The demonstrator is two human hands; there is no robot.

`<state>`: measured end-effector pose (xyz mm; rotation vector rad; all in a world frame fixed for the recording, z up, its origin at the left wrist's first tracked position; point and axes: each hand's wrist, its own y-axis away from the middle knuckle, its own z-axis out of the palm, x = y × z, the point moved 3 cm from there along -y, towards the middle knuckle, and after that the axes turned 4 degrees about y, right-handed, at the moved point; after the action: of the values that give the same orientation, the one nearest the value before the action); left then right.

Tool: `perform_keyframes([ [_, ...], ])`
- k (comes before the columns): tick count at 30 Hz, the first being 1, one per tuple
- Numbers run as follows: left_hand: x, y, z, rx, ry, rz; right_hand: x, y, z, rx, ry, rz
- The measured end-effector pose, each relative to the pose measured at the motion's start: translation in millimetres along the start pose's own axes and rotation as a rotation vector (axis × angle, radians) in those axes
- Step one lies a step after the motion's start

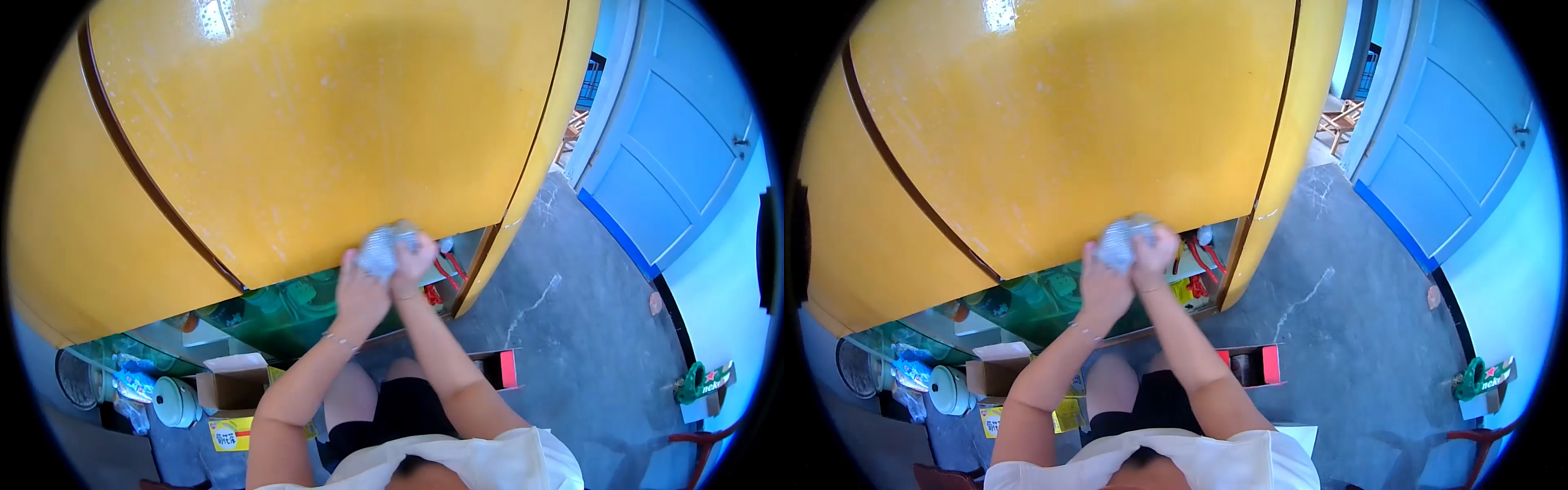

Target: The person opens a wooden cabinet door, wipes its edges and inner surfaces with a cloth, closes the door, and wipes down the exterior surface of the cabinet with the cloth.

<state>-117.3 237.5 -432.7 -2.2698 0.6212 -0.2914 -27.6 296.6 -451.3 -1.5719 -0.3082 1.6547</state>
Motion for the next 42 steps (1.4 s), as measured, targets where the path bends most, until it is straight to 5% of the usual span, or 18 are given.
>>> perform_keyframes([
  [2,21.4,-21.4,33.6,-0.022,0.08,0.136,54.2,-13.1,-37.1,0.33,-0.129,0.028],
  [7,51.5,-46.3,51.4,0.006,-0.009,0.228,48.4,-33.7,-66.2,0.499,-0.425,0.208],
  [9,23.9,-18.3,39.4,-0.095,-0.036,0.142,63.4,-1.6,-31.4,0.495,-0.354,0.135],
  [12,-8.0,21.4,-1.1,-0.036,-0.089,-0.045,-4.4,23.3,14.8,0.194,-0.241,0.154],
  [15,0.8,18.9,4.7,-0.047,-0.102,-0.017,1.8,27.8,3.0,0.153,-0.031,0.111],
  [16,7.8,8.6,12.3,-0.025,-0.013,0.003,-2.4,12.0,-9.8,0.073,-0.168,0.205],
  [20,58.8,-47.4,56.2,-0.099,0.132,0.172,25.1,-38.5,-85.1,0.35,-0.14,0.173],
  [24,78.9,-67.4,68.5,0.097,0.053,0.247,46.7,-50.1,-100.9,0.421,-0.347,0.238],
  [26,51.8,-47.1,50.5,-0.336,0.06,0.101,49.0,-27.3,-68.8,0.4,-0.431,0.238],
  [28,18.0,-15.5,22.3,0.005,0.092,0.026,11.6,2.5,-23.7,0.385,-0.136,0.114],
  [31,2.1,10.1,3.8,-0.025,-0.098,-0.055,7.5,25.4,1.2,0.121,0.044,-0.034],
  [35,32.0,-22.4,46.9,-0.008,0.029,0.126,3.8,-21.9,-47.4,0.276,-0.312,0.139],
  [36,46.6,-37.0,52.0,-0.162,0.079,0.127,12.1,-32.3,-67.6,0.309,-0.281,0.173],
  [37,60.3,-48.1,60.2,0.07,0.074,0.224,15.6,-39.8,-81.7,0.334,-0.163,0.13],
  [38,70.2,-55.3,66.2,0.111,0.016,0.266,20.7,-45.1,-90.8,0.357,-0.048,0.086],
  [39,70.5,-56.6,65.1,0.057,0.02,0.245,13.2,-46.6,-89.2,0.343,0.386,-0.157],
  [41,58.5,-45.1,60.2,-0.13,0.011,0.16,35.0,-33.3,-76.6,0.427,-0.304,0.191],
  [42,41.2,-29.8,54.3,-0.262,0.001,0.097,40.8,-17.5,-59.0,0.409,-0.316,0.195],
])
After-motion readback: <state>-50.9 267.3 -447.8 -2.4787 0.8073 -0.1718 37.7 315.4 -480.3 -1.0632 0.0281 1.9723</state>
